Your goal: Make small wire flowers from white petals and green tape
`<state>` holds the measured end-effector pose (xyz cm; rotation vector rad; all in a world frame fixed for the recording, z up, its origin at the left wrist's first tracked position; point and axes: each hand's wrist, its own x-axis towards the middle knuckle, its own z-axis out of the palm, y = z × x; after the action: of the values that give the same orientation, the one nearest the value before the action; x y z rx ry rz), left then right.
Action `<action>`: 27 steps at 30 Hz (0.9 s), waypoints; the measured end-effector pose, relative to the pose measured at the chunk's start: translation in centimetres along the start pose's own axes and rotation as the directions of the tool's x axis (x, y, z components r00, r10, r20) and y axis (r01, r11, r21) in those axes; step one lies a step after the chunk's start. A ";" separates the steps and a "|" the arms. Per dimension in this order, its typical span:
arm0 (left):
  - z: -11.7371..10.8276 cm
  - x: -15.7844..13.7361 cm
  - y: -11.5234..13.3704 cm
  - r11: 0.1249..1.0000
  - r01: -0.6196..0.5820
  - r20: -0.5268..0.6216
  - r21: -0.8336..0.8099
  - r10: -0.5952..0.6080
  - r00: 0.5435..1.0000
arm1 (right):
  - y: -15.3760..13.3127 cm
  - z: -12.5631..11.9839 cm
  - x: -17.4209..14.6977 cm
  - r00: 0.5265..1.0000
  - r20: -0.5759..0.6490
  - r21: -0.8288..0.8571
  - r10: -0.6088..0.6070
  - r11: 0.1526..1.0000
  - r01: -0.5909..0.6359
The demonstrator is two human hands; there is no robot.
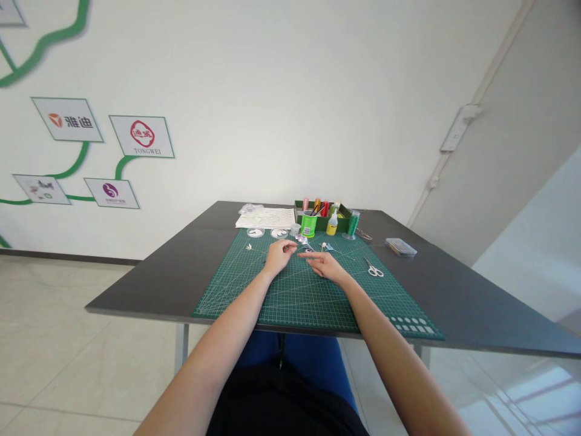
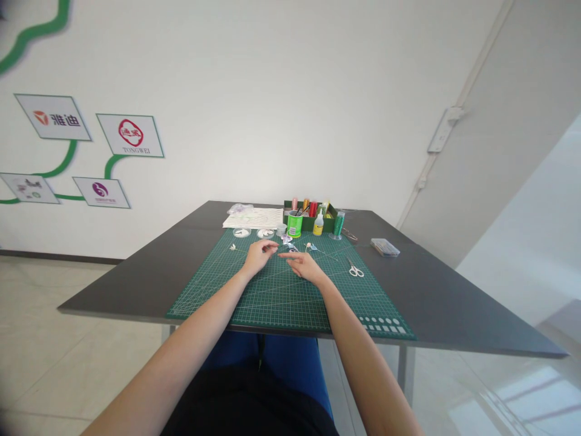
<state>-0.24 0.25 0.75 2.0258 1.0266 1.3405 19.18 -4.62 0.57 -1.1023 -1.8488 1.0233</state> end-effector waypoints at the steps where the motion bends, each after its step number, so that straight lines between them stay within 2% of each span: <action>1: 0.0 0.0 0.0 1.000 0.001 0.002 -0.001 -0.001 1.000 | 0.0 0.0 0.0 1.000 0.002 0.002 0.001 1.000 -0.001; 7: -0.1 0.0 0.0 1.000 -0.006 0.000 0.000 0.006 1.000 | -0.2 0.0 -0.1 1.000 0.001 0.008 -0.005 1.000 0.005; 17: 0.1 0.0 -0.3 0.994 -0.024 0.005 0.105 0.023 1.000 | 0.1 -0.1 0.0 1.000 0.009 0.009 -0.019 1.000 0.019; 27: 0.0 -0.3 -0.4 0.969 -0.084 0.099 0.234 0.062 0.993 | -0.2 -0.1 -0.1 1.000 0.014 0.042 -0.013 0.999 0.012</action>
<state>-0.40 0.27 0.29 2.2993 1.1268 1.1955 19.25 -4.73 0.77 -1.0597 -1.8348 1.0605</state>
